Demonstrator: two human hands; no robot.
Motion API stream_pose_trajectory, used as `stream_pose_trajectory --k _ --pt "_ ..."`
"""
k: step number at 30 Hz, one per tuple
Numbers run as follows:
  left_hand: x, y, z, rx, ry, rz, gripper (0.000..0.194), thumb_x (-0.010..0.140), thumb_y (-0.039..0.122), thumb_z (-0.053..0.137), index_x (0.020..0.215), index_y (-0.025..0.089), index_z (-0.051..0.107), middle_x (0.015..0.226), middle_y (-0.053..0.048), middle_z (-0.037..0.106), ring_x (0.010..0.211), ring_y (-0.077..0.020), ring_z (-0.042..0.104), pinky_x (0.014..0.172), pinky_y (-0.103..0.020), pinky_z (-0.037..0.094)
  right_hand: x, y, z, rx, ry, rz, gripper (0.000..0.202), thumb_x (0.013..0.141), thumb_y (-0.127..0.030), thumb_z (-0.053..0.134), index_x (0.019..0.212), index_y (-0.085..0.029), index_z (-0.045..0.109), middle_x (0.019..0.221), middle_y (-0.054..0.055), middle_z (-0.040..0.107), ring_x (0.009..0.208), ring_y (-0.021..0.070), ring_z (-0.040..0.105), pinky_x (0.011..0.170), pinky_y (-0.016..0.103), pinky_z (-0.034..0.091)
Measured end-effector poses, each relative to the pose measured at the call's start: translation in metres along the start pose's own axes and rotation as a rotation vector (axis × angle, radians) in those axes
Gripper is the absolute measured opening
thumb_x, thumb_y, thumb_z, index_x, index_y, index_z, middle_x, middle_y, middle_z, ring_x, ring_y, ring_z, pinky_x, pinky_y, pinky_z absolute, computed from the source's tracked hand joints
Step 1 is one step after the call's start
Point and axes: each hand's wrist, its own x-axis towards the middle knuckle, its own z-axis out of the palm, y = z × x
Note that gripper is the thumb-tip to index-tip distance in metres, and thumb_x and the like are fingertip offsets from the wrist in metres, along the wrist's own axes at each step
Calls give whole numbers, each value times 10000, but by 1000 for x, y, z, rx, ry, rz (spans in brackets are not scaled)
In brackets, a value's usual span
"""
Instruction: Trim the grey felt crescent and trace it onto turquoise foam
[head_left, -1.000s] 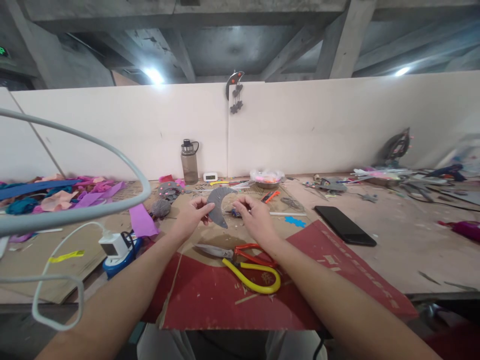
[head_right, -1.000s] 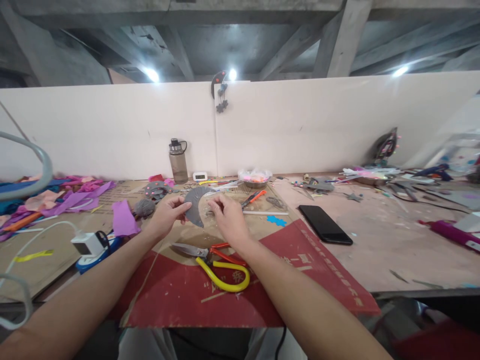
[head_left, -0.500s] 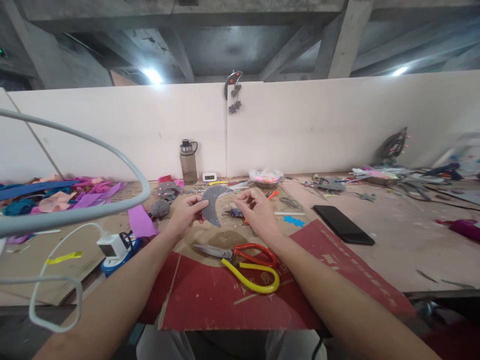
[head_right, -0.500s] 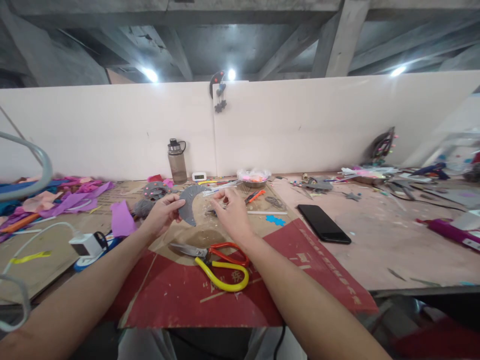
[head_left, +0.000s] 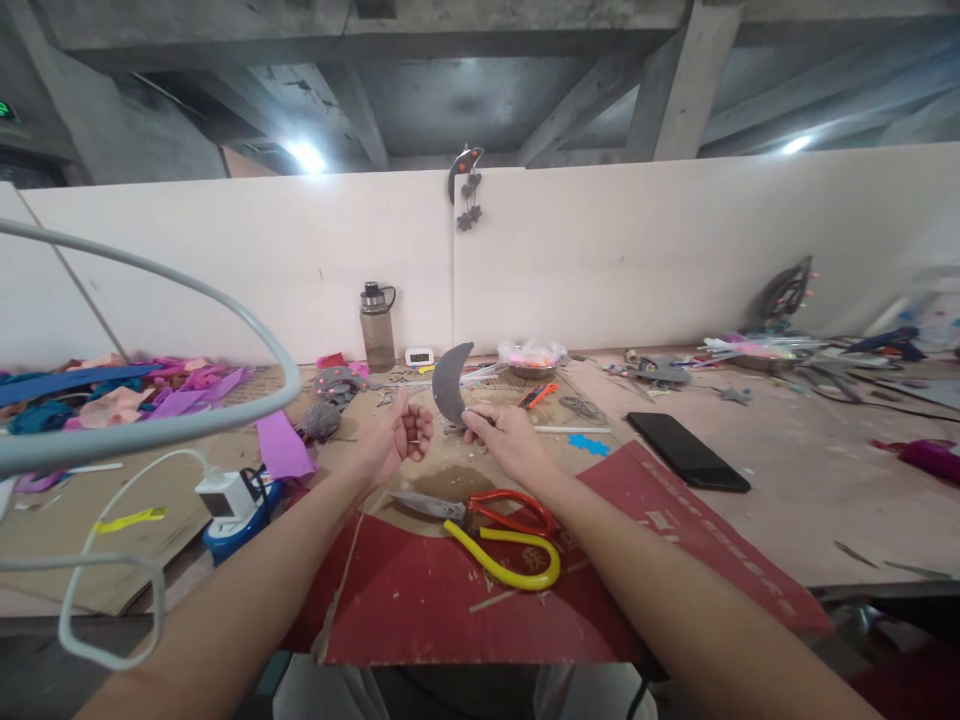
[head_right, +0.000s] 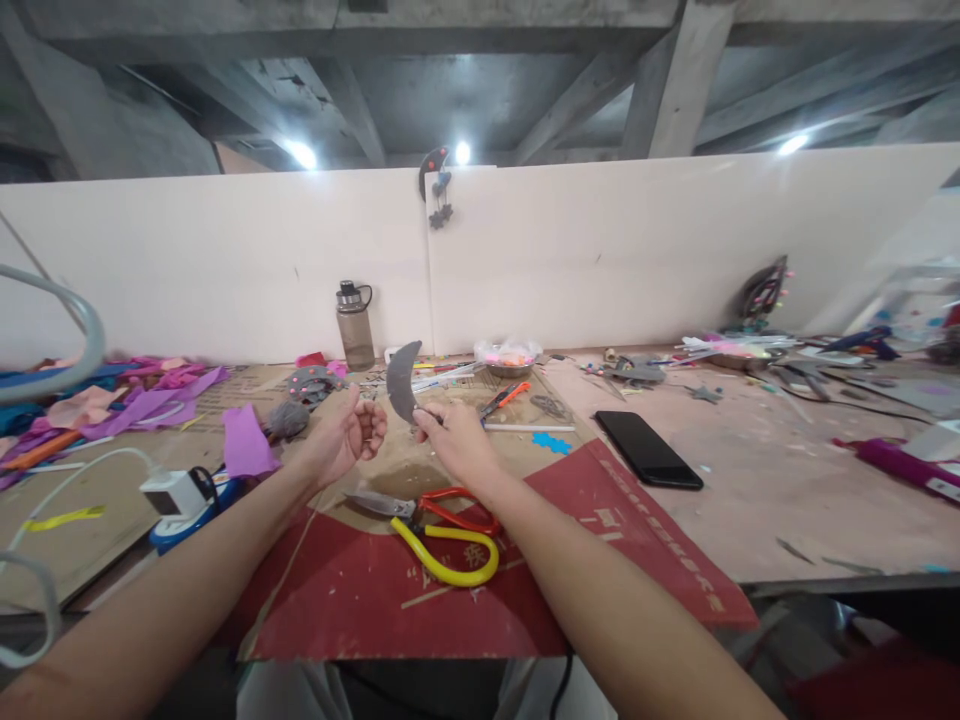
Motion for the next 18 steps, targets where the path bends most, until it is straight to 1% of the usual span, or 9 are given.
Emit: stream_pose_trajectory --k 2,4,7,8,10,12,13,16,18 --pt "0 -2 2 19 28 103 455 746 598 640 810 148 617 731 -32 621 589 -116 575 433 -198 415 0 -1 3 125 -58 54 335 880 -305 475 589 -182 587 550 -14 568 553 135 499 575 252 362" --pt "1 -5 3 85 14 175 390 706 506 725 859 160 632 797 -36 640 676 -133 594 477 -207 436 -1 -3 6 226 -120 78 326 869 -309 480 590 -179 586 540 -17 559 533 126 476 554 244 363" --pt "2 -8 2 220 31 217 324 659 407 783 791 146 643 724 -27 632 604 -118 560 464 -207 408 -3 -6 12 276 -192 71 331 871 -307 467 591 -174 582 547 -19 552 530 114 465 548 232 366" --pt "3 -9 1 250 46 226 313 654 400 784 755 142 640 693 -22 623 560 -105 535 450 -208 394 -3 -6 13 242 -183 54 317 869 -314 476 607 -173 586 564 -21 554 544 113 467 551 230 364" --pt "3 -10 1 284 64 238 296 660 393 776 718 140 632 658 -8 605 503 -83 490 438 -208 380 -4 -8 15 120 -108 -1 231 837 -339 554 683 -175 606 628 -24 567 595 118 476 573 231 359" --pt "2 -10 2 309 51 233 276 670 380 767 708 144 629 636 10 584 482 -72 471 441 -208 380 -5 -9 14 0 -25 -56 179 785 -348 645 733 -180 612 676 -26 572 634 126 479 591 237 351" --pt "2 -10 2 324 36 225 266 674 374 763 714 145 632 627 16 576 477 -71 469 442 -207 380 -5 -9 13 -42 -3 -81 174 785 -343 655 733 -183 610 683 -23 574 641 129 480 599 241 347" --pt "0 -9 4 365 17 201 257 670 363 762 731 145 641 602 28 556 451 -65 454 431 -204 366 -6 -8 9 -128 25 -156 218 872 -297 555 689 -187 598 668 -7 582 650 138 491 628 256 339" --pt "1 -10 4 370 34 192 261 666 361 761 737 142 639 596 28 553 436 -62 443 419 -202 353 -6 -7 6 -174 79 -183 249 900 -269 504 683 -188 594 681 8 596 665 146 501 644 264 337"
